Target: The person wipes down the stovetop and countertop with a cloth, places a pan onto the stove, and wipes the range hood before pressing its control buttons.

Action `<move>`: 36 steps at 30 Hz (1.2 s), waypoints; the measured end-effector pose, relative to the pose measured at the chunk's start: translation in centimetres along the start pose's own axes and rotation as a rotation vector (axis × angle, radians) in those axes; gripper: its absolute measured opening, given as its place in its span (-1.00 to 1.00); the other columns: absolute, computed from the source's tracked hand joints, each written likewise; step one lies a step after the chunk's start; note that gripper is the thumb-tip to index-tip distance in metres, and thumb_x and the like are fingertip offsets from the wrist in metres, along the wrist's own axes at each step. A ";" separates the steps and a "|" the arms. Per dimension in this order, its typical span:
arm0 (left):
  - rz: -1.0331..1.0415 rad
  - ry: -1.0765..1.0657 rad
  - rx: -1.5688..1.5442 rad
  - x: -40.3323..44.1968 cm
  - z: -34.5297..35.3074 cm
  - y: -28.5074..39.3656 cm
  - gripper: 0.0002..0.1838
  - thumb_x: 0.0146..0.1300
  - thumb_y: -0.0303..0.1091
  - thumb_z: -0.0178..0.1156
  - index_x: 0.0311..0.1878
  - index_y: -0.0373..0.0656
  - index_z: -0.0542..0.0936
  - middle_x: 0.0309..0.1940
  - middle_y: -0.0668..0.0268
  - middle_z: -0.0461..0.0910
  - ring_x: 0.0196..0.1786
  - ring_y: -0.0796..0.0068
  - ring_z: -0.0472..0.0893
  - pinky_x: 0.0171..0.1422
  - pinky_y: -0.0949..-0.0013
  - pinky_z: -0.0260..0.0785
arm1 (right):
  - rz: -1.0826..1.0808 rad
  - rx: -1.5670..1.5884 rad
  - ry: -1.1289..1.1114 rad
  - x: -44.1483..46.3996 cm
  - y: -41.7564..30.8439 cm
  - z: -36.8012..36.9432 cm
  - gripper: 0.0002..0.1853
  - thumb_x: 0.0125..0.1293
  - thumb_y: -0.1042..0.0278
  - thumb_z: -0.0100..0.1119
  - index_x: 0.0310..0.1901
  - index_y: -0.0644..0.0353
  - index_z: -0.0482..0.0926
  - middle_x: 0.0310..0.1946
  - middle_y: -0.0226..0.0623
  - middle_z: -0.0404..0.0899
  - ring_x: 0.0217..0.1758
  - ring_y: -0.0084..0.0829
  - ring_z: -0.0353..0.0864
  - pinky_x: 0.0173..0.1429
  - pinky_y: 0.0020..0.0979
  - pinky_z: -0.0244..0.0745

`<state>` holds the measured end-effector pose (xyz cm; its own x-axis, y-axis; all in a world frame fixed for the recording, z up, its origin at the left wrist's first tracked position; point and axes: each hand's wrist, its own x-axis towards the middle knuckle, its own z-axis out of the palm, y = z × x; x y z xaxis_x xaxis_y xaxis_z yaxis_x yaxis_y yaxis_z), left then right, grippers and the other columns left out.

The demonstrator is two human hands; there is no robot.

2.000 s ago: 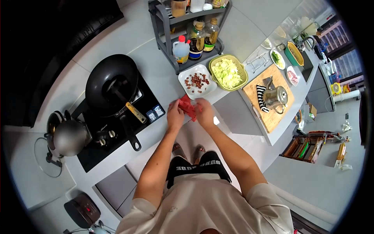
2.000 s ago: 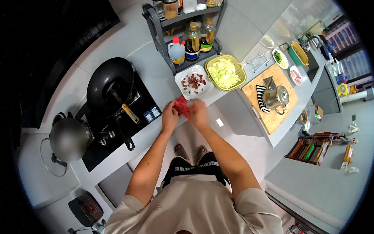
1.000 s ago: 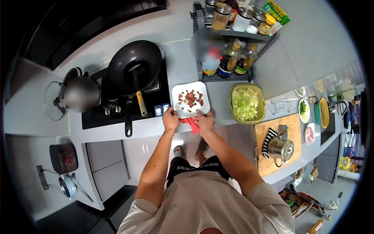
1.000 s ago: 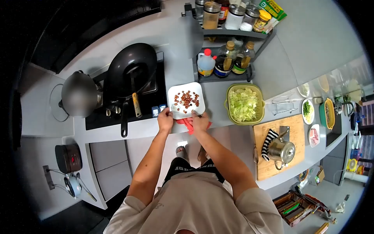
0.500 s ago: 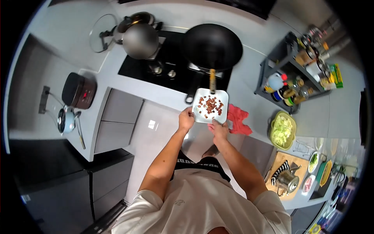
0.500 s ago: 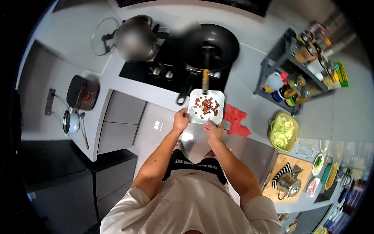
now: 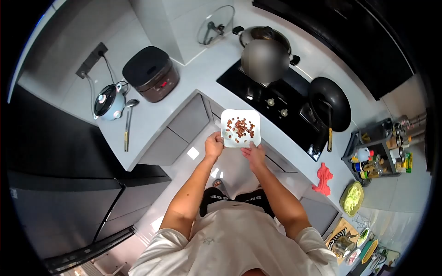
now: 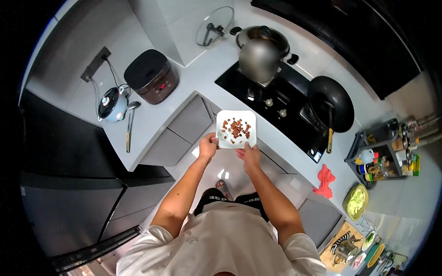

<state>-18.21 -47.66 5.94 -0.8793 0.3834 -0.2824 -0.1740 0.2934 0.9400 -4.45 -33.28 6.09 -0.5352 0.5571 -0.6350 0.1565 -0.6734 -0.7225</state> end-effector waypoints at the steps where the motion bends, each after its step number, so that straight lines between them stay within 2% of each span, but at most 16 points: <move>1: 0.011 0.038 -0.045 1.0 -1.6 0.1 -0.77 0.55 -0.51 0.15 0.13 -0.35 0.71 -0.28 0.29 0.73 -0.32 0.54 0.68 -0.23 0.38 0.63 | -0.002 -0.027 -0.023 0.7 0.1 2.0 -0.75 0.70 0.24 0.06 0.23 0.16 0.44 -0.05 -0.14 0.75 -0.16 -0.28 0.82 -0.16 -0.35 0.71; 3: 0.025 0.111 -0.142 2.7 -4.1 0.2 -0.78 0.52 -0.53 0.15 0.07 -0.33 0.73 -0.34 0.27 0.74 -0.37 0.52 0.70 -0.27 0.35 0.63 | 0.005 -0.076 -0.058 1.9 -0.4 5.4 -0.73 0.70 0.24 0.04 0.25 0.18 0.42 -0.06 -0.14 0.75 -0.19 -0.29 0.83 -0.21 -0.35 0.71; 5: -0.004 0.112 -0.125 4.9 -6.4 1.0 -0.76 0.55 -0.51 0.13 0.10 -0.34 0.73 -0.31 0.28 0.74 -0.36 0.55 0.67 -0.28 0.38 0.60 | 0.041 -0.119 -0.081 2.8 -1.8 8.9 -0.71 0.69 0.23 0.04 0.26 0.19 0.41 -0.05 -0.14 0.75 -0.20 -0.29 0.83 -0.23 -0.35 0.71; 9: -0.062 0.202 -0.160 9.0 -9.4 2.0 -0.75 0.59 -0.49 0.10 0.12 -0.29 0.73 -0.26 0.27 0.75 -0.34 0.55 0.66 -0.29 0.39 0.56 | -0.046 -0.374 -0.081 7.5 -2.6 13.8 -0.80 0.66 0.20 0.12 0.05 0.13 0.58 -0.20 -0.29 0.74 -0.26 -0.47 0.75 -0.30 -0.47 0.62; 10: -0.080 0.221 -0.152 10.4 -10.0 2.1 -0.75 0.59 -0.49 0.09 0.12 -0.28 0.73 -0.26 0.27 0.75 -0.34 0.55 0.66 -0.29 0.39 0.56 | -0.066 -0.356 -0.102 8.9 -2.8 15.1 -0.84 0.62 0.25 0.19 -0.04 0.15 0.61 -0.26 -0.32 0.74 -0.32 -0.54 0.71 -0.31 -0.51 0.60; 13: -0.158 0.228 -0.221 15.8 -11.3 2.6 -0.72 0.63 -0.46 0.07 0.21 -0.23 0.71 -0.22 0.30 0.74 -0.35 0.57 0.62 -0.32 0.42 0.52 | -0.057 -0.357 -0.145 13.5 -3.8 18.7 -0.88 0.58 0.33 0.25 -0.03 0.18 0.61 -0.25 -0.32 0.75 -0.34 -0.54 0.71 -0.31 -0.51 0.61; 15: -0.220 0.258 -0.323 19.8 -11.6 3.1 -0.70 0.64 -0.45 0.06 0.25 -0.20 0.70 -0.20 0.31 0.73 -0.33 0.59 0.61 -0.33 0.44 0.50 | -0.012 -0.251 -0.165 16.4 -4.4 21.0 -0.89 0.56 0.39 0.27 -0.02 0.20 0.60 -0.25 -0.29 0.76 -0.31 -0.50 0.75 -0.28 -0.51 0.66; 19: -0.253 0.294 -0.384 26.4 -11.9 3.5 -0.66 0.62 -0.53 0.01 0.31 -0.20 0.65 -0.13 0.34 0.71 -0.30 0.60 0.56 -0.23 0.45 0.50 | 0.027 -0.149 -0.162 21.4 -5.6 25.4 -0.88 0.56 0.43 0.27 0.01 0.23 0.60 -0.18 -0.26 0.75 -0.26 -0.44 0.79 -0.24 -0.48 0.71; 22: -0.286 0.319 -0.561 30.3 -11.7 3.3 -0.63 0.60 -0.58 -0.01 0.37 -0.25 0.57 -0.07 0.33 0.73 -0.29 0.60 0.55 -0.15 0.46 0.51 | 0.025 -0.089 -0.152 25.3 -6.5 28.0 -0.86 0.57 0.46 0.24 0.05 0.25 0.57 -0.11 -0.22 0.74 -0.23 -0.40 0.79 -0.18 -0.45 0.76; 25: -0.240 0.283 -0.651 33.6 -11.4 2.3 -0.59 0.54 -0.67 -0.01 0.37 -0.28 0.53 0.11 0.31 0.72 -0.07 0.53 0.65 0.03 0.45 0.54 | 0.057 -0.116 -0.116 28.3 -7.5 30.1 -0.85 0.57 0.48 0.23 0.09 0.26 0.56 -0.09 -0.23 0.73 -0.20 -0.38 0.79 -0.14 -0.43 0.79; 28: -0.213 0.327 -0.778 35.5 -10.4 2.2 -0.49 0.47 -0.75 -0.03 0.43 -0.29 0.49 0.20 0.30 0.70 0.07 0.53 0.66 0.13 0.50 0.51 | 0.061 -0.080 -0.079 29.5 -7.8 31.3 -0.83 0.58 0.50 0.21 0.11 0.26 0.55 -0.05 -0.22 0.72 -0.17 -0.36 0.79 -0.11 -0.41 0.81; 31: -0.185 0.255 -0.806 36.9 -10.0 2.5 -0.45 0.53 -0.72 -0.04 0.55 -0.28 0.39 0.30 0.29 0.66 0.14 0.55 0.64 0.16 0.51 0.49 | 0.046 0.006 -0.040 30.7 -7.1 32.1 -0.83 0.58 0.50 0.20 0.12 0.28 0.54 -0.01 -0.21 0.71 -0.13 -0.35 0.79 -0.08 -0.40 0.83; 32: -0.208 0.194 -0.756 37.2 -10.2 2.4 -0.37 0.51 -0.75 -0.08 0.63 -0.28 0.30 0.46 0.19 0.55 0.34 0.44 0.60 0.35 0.43 0.48 | 0.038 0.025 -0.048 31.2 -6.9 32.2 -0.82 0.59 0.50 0.19 0.13 0.28 0.53 0.00 -0.20 0.71 -0.12 -0.34 0.78 -0.07 -0.40 0.83; 36: -0.242 0.183 -0.691 37.5 -10.0 3.4 -0.32 0.51 -0.76 -0.13 0.69 -0.28 0.20 0.62 0.10 0.34 0.57 0.28 0.43 0.59 0.32 0.34 | 0.055 0.101 -0.044 31.6 -7.3 33.5 -0.79 0.59 0.51 0.19 0.17 0.29 0.53 0.00 -0.19 0.69 -0.07 -0.34 0.77 -0.01 -0.39 0.83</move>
<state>-56.17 -41.06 0.49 -0.8304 0.2093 -0.5164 -0.5571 -0.2887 0.7787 -50.31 -27.08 0.42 -0.5643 0.4973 -0.6590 0.1037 -0.7492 -0.6542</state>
